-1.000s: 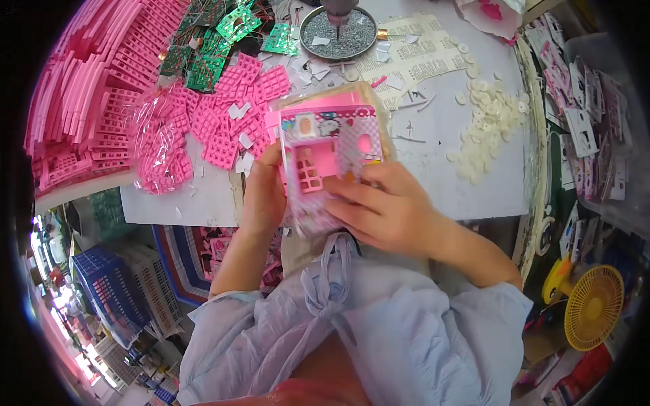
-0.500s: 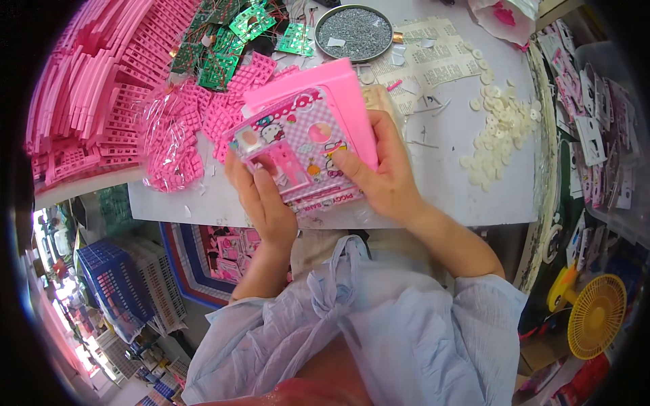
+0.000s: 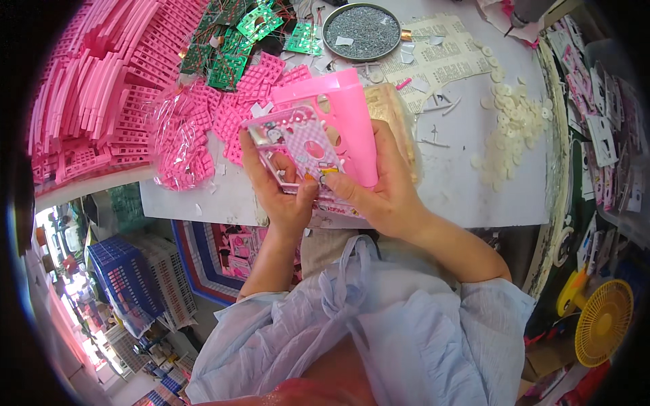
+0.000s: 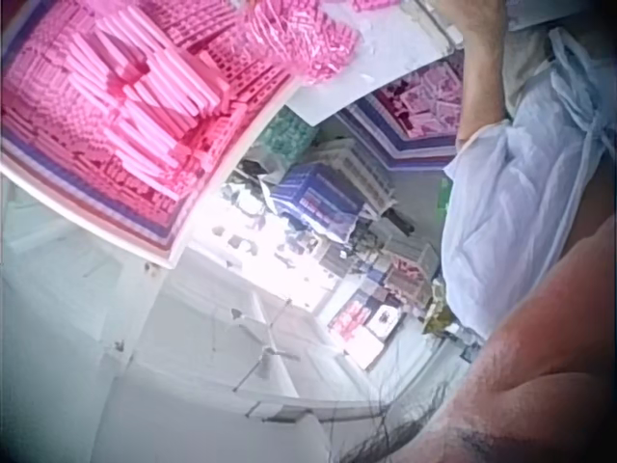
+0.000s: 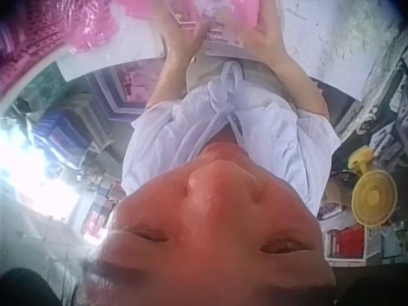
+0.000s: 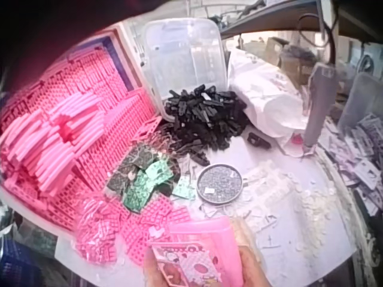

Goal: Assembling components of a pink plastic toy piggy bank, including installing a circuit board and mechanical parts using an electric screwdriver.

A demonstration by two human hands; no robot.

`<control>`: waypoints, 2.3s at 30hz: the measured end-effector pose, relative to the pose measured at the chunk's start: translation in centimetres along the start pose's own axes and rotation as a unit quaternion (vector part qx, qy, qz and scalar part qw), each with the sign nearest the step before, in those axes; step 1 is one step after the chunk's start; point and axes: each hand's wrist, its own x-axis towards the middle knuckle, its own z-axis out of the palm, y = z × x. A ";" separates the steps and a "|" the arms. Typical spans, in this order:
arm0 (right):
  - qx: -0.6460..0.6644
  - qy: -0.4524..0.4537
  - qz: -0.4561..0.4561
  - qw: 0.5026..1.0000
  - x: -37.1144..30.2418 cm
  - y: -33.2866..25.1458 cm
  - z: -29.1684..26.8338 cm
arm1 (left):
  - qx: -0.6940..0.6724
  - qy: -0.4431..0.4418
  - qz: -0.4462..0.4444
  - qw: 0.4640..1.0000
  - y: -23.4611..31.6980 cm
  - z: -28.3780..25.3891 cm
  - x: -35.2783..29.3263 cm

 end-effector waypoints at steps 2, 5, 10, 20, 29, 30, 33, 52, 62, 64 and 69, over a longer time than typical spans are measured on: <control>0.087 -0.002 0.030 0.996 0.2 -1.2 0.1 | -0.100 0.028 -0.017 0.994 0.2 0.4 0.1; 0.093 -0.020 0.014 0.995 0.6 -1.3 0.1 | -0.058 -0.014 -0.043 0.997 0.5 0.0 0.3; 0.028 -0.030 0.010 0.999 0.4 -1.1 -0.2 | 0.016 -0.065 -0.032 0.997 0.7 -0.1 0.8; -0.218 -0.070 -0.058 0.972 1.2 -2.3 -0.9 | 0.088 -0.063 -0.054 0.993 3.2 -0.9 0.0; -0.043 -0.130 -0.016 0.990 2.3 -0.9 -1.7 | 0.131 -0.074 0.009 0.989 3.7 -1.3 1.1; 0.016 -0.121 -0.002 0.993 2.3 -0.8 -1.6 | 0.072 -0.045 -0.018 0.996 3.9 -1.2 1.4; 0.214 -0.108 0.091 0.967 2.5 -1.4 -1.6 | -0.232 0.041 -0.214 0.948 3.3 -0.8 3.5; 0.102 -0.093 0.133 0.981 -1.1 -0.7 -3.4 | -0.256 0.026 -0.102 0.961 2.3 -2.2 5.3; 0.193 -0.104 0.221 0.950 -0.2 -1.8 -2.9 | -0.251 0.014 -0.138 0.958 1.8 -3.0 6.1; 0.208 -0.135 0.218 0.944 0.1 -2.1 -3.6 | -0.237 0.013 -0.141 0.961 2.1 -2.9 6.3; 0.118 -0.133 0.105 0.978 0.0 -1.9 -3.7 | -0.222 0.041 -0.200 0.954 2.7 -2.2 6.4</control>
